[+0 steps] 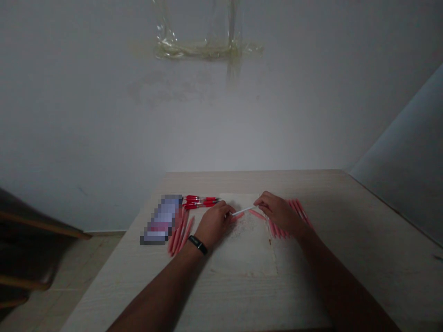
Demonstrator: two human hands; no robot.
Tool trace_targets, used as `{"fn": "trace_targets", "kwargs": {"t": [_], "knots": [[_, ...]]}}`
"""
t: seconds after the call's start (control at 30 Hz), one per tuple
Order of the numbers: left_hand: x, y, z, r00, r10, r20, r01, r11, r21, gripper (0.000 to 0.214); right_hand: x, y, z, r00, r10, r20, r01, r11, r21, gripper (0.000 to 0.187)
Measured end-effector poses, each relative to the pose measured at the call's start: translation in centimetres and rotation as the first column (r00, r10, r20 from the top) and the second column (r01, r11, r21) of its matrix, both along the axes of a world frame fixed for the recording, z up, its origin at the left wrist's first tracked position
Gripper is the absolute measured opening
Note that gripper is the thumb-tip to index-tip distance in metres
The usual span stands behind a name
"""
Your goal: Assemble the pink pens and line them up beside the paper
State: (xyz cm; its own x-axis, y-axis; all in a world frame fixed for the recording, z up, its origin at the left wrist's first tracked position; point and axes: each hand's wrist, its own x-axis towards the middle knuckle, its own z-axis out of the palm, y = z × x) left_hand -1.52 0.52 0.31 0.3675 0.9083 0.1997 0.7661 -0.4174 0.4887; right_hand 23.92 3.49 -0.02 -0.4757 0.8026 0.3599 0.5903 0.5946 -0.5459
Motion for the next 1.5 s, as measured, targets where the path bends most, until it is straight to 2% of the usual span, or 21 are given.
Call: {"fn": "trace_targets", "kwargs": {"t": [0.4, 0.63, 0.83, 0.93, 1.03, 1.17, 1.33, 1.5], "knots": [[-0.1, 0.0, -0.1, 0.999, -0.040, -0.005, 0.040, 0.999, 0.018, 0.020, -0.6, -0.5, 0.4, 0.998, 0.054, 0.033, -0.053, 0.999, -0.011, 0.013], [-0.1, 0.1, -0.8, 0.998, -0.053, 0.021, 0.052, 0.998, 0.034, 0.015, -1.8, -0.6, -0.1, 0.990, 0.080, 0.118, -0.085, 0.996, 0.037, 0.011], [-0.1, 0.3, -0.5, 0.998, -0.063, 0.021, 0.062, 0.998, 0.010, 0.017, -1.8, -0.5, -0.1, 0.978, 0.082, 0.194, -0.092, 0.995, 0.044, 0.010], [-0.1, 0.4, -0.5, 0.997, -0.054, 0.046, 0.053, 0.998, 0.026, 0.016, -1.5, -0.4, 0.0, 0.976, 0.061, 0.210, -0.073, 0.996, 0.047, 0.008], [-0.2, 0.4, -0.8, 0.998, 0.007, 0.062, -0.010, 0.999, 0.047, 0.021, -1.2, -0.2, 0.1, 0.978, -0.005, 0.210, -0.009, 0.998, 0.066, 0.006], [-0.5, 0.6, -1.6, 0.998, 0.065, -0.013, -0.065, 0.998, 0.019, 0.020, -0.8, -0.1, 0.3, 0.978, -0.090, 0.188, 0.072, 0.992, 0.099, 0.006], [-0.4, 0.5, -1.8, 0.995, 0.035, -0.090, -0.035, 0.999, -0.004, 0.024, -0.8, -0.1, 0.5, 0.978, -0.113, 0.178, 0.093, 0.989, 0.115, 0.008], [-0.1, 0.2, -1.8, 0.998, 0.021, -0.066, -0.022, 1.000, -0.019, 0.012, -0.9, 0.0, 0.6, 0.976, -0.112, 0.188, 0.095, 0.991, 0.096, 0.009]]}}
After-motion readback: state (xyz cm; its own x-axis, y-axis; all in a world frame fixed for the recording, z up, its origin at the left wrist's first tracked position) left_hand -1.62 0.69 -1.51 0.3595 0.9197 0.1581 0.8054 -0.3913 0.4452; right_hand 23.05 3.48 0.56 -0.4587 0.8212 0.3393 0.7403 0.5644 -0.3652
